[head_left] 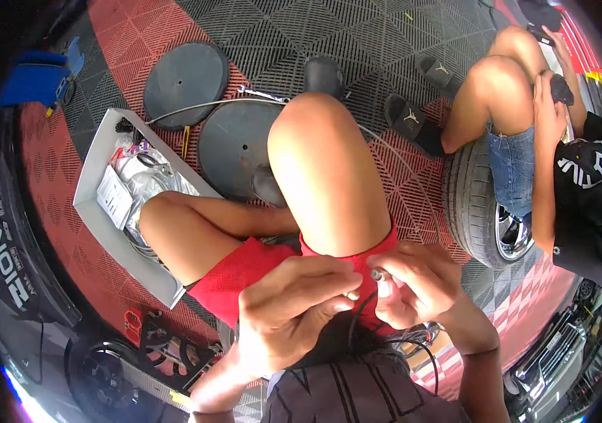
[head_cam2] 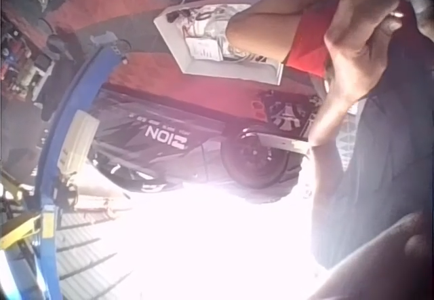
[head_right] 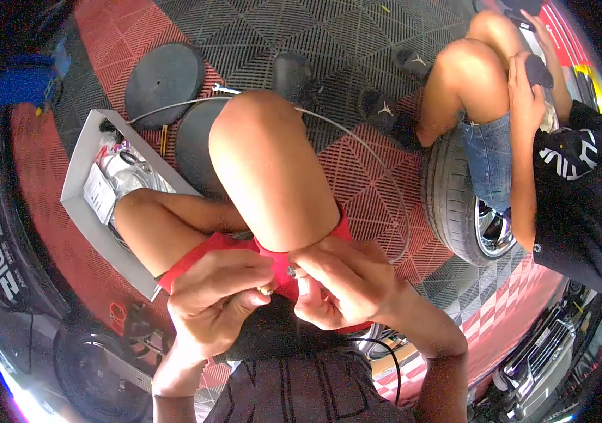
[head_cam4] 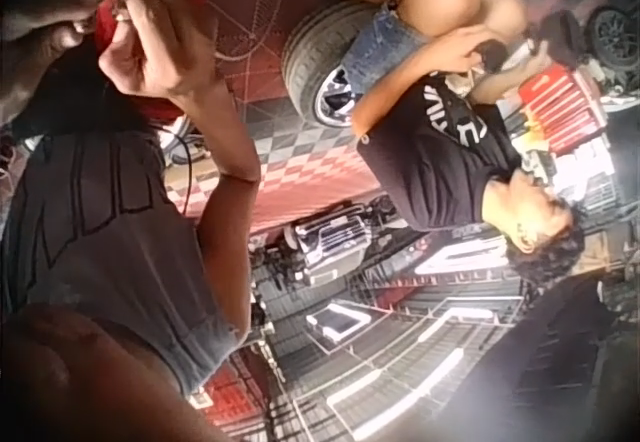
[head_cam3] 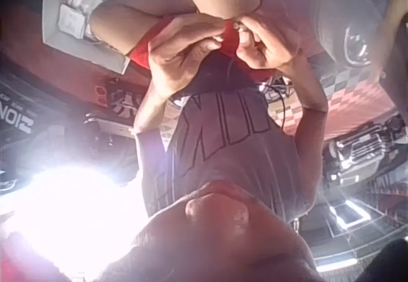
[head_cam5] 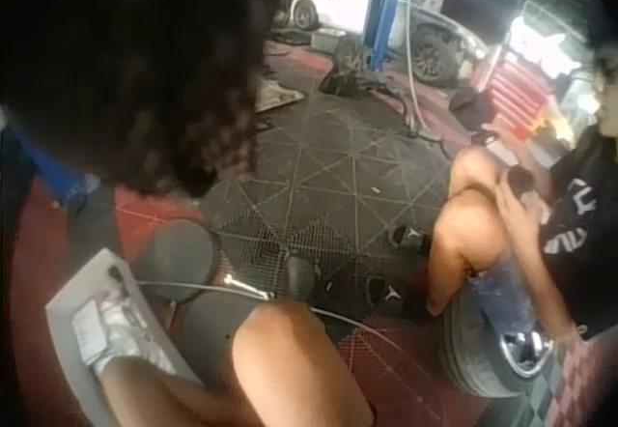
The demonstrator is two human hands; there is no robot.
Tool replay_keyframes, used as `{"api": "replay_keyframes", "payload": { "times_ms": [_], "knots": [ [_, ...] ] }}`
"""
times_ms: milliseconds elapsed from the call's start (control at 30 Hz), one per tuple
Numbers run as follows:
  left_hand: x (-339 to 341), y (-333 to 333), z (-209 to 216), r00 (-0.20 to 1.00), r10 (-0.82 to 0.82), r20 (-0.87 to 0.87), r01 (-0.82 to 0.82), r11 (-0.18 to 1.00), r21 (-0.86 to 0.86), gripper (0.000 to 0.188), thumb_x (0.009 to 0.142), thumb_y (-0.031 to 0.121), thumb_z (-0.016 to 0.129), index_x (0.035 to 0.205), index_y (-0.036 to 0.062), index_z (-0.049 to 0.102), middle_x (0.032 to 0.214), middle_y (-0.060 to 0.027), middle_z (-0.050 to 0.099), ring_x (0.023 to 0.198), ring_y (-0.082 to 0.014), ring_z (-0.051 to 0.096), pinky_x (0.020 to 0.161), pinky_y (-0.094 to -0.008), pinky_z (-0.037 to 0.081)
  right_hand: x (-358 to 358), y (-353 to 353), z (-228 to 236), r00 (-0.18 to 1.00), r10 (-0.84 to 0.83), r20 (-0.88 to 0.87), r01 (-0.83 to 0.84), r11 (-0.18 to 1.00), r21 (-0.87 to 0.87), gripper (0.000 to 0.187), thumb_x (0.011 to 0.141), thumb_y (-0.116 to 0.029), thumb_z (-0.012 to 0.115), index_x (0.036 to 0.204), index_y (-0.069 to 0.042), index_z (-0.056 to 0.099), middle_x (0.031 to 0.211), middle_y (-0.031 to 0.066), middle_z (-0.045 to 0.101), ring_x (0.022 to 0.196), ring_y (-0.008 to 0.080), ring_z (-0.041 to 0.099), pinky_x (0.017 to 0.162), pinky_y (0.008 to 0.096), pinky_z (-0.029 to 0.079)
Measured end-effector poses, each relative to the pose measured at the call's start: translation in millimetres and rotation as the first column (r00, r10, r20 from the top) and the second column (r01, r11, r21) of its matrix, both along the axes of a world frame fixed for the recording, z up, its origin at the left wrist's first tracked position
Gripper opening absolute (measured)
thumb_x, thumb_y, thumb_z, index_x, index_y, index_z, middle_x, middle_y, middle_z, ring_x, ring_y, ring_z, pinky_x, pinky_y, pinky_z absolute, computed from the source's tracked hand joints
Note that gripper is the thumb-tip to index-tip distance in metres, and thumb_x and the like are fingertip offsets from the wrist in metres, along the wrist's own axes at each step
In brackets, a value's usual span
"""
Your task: The recorder is assembling or connecting components of a coaxial-style cable.
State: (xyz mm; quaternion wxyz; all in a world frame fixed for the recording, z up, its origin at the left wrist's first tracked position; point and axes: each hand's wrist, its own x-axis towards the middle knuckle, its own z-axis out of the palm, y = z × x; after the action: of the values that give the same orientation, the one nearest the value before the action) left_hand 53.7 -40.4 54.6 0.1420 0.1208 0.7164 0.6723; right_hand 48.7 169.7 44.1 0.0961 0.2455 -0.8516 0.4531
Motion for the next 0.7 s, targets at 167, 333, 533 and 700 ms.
{"api": "replay_keyframes", "payload": {
  "times_ms": [167, 333, 533, 700],
  "knots": [
    [-1.7, 5.5, 8.0, 0.992, 0.112, 0.055, -0.104, 0.987, -0.124, 0.023, 0.080, 0.000, 0.074, 0.102, -0.0021, 0.068, 0.096, -0.0146, 0.071, 0.085, -0.0219, 0.072, 0.071, -0.0291, 0.059, 6.7, 1.4, 3.5, 0.995, 0.058, 0.075, -0.060, 0.998, 0.020, 0.019, 0.075, -0.003, 0.058, 0.090, 0.005, 0.066, 0.066, 0.0095, 0.063, 0.048, 0.0166, 0.059, 0.042, 0.0280, 0.049],
    [-3.6, 3.9, 5.0, 0.991, 0.051, -0.123, -0.069, 0.986, -0.150, 0.020, 0.080, 0.005, 0.077, 0.096, -0.0022, 0.068, 0.091, -0.0165, 0.072, 0.085, -0.0244, 0.071, 0.074, -0.0320, 0.057, 8.3, 8.1, 3.3, 0.992, 0.098, 0.081, -0.102, 0.994, 0.045, 0.021, 0.072, -0.004, 0.059, 0.091, 0.005, 0.063, 0.072, 0.0095, 0.061, 0.051, 0.0179, 0.059, 0.043, 0.0296, 0.050],
    [-2.9, 3.1, 8.3, 0.993, 0.045, -0.107, -0.065, 0.980, -0.190, 0.021, 0.078, 0.008, 0.078, 0.095, -0.0013, 0.070, 0.091, -0.0161, 0.072, 0.084, -0.0245, 0.071, 0.074, -0.0318, 0.057, 9.2, 5.7, -0.4, 0.989, 0.120, 0.086, -0.124, 0.991, 0.046, 0.025, 0.067, -0.004, 0.061, 0.092, 0.001, 0.061, 0.072, 0.0070, 0.056, 0.052, 0.0194, 0.057, 0.044, 0.0317, 0.051],
    [-6.8, 0.6, 5.3, 0.981, -0.024, -0.191, -0.016, 0.979, -0.204, 0.026, 0.076, -0.003, 0.076, 0.101, -0.0012, 0.069, 0.096, -0.0142, 0.071, 0.084, -0.0221, 0.072, 0.068, -0.0300, 0.060, 7.6, 5.2, -2.1, 0.989, 0.118, 0.084, -0.123, 0.991, 0.051, 0.027, 0.068, -0.005, 0.062, 0.094, 0.001, 0.060, 0.071, 0.0064, 0.054, 0.051, 0.0201, 0.057, 0.044, 0.0323, 0.051]
  ]
}}
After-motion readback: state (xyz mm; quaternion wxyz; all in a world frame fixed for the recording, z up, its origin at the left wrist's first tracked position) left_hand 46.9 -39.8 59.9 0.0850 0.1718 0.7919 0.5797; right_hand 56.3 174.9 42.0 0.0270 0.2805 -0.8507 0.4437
